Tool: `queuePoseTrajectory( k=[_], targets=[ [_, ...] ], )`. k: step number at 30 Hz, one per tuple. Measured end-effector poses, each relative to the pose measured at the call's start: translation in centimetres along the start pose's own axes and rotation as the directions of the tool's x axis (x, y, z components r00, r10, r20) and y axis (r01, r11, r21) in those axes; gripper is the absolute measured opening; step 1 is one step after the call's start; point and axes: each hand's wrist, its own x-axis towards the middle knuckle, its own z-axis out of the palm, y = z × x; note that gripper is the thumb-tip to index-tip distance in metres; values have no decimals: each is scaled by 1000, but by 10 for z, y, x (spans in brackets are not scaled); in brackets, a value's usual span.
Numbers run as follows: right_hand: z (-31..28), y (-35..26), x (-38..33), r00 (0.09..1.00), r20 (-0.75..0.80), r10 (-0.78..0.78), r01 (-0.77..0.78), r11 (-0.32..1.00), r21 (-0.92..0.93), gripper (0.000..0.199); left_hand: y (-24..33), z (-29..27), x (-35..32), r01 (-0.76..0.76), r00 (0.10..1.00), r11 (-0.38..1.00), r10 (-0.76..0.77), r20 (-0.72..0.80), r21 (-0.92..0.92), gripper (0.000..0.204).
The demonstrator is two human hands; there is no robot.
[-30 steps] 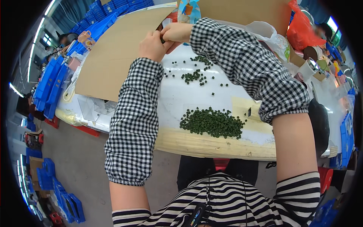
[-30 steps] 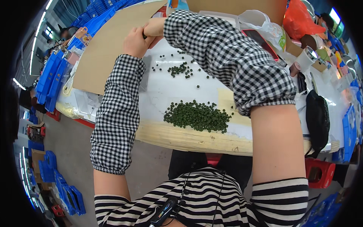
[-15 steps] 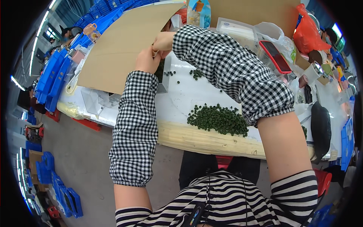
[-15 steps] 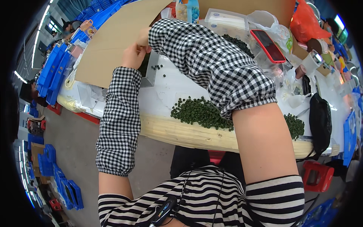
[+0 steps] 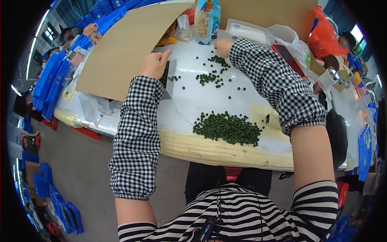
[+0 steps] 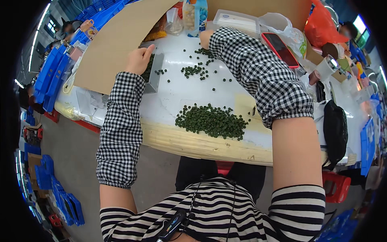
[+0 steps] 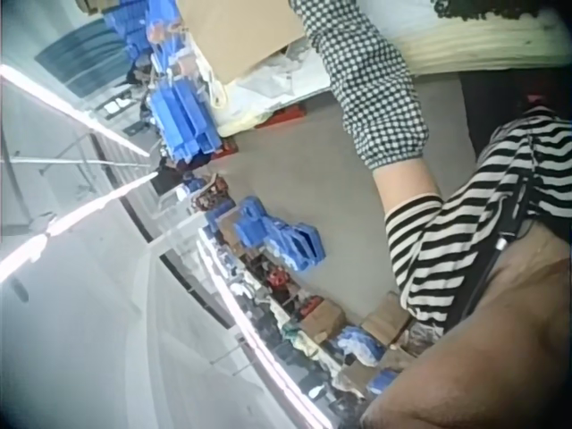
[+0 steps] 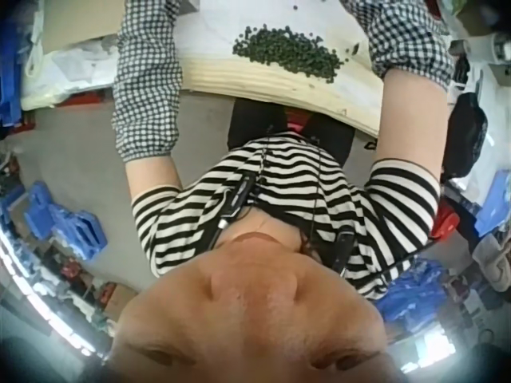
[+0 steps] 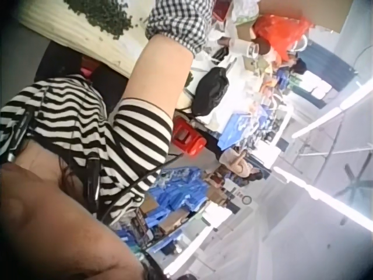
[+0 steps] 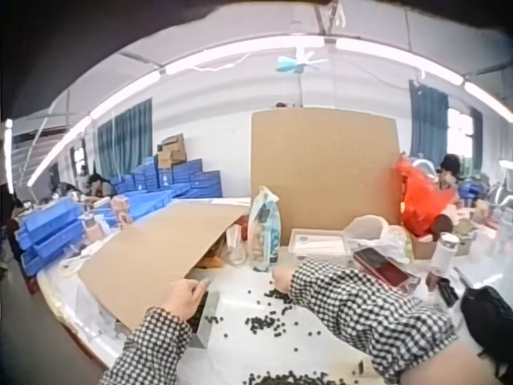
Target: Sort small green plastic components and organize them on a workbench.
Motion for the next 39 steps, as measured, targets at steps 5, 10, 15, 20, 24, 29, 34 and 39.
queuePoseTrajectory(
  k=[5, 10, 15, 20, 24, 29, 34, 39],
  targets=[
    [11, -21, 3, 998, 60, -5, 9, 998, -69, 30, -12, 3, -2, -41, 997, 998, 37, -68, -56, 52],
    [-11, -62, -2, 992, 70, -107, 103, 993, 49, 26, -8, 1, -30, -147, 985, 985, 137, -103, -91, 36],
    [-21, -90, 36, 946, -50, -321, 325, 940, 105, 53, 12, -15, -50, 1, 998, 999, 3, 66, -50, 37],
    [-25, -120, 83, 880, 114, -460, 454, 887, 82, 73, 17, -24, -66, 75, 988, 983, -50, 147, -170, 42],
    [8, -114, 109, 827, 58, -559, 546, 824, 150, 60, 21, -25, -74, 60, 987, 988, -37, 157, -144, 27],
    [7, -96, 92, 820, 141, -554, 562, 827, -18, 39, 30, -6, -88, -295, 913, 955, 277, -299, -18, 24],
    [-29, -76, 14, 849, 261, -458, 470, 882, 20, 36, 51, 29, -120, -380, 925, 916, 371, -87, -128, 54],
    [-65, -47, -39, 814, 492, -308, 373, 927, -36, 42, 56, 59, -110, -368, 926, 929, 362, 111, 36, 74]
  ],
)
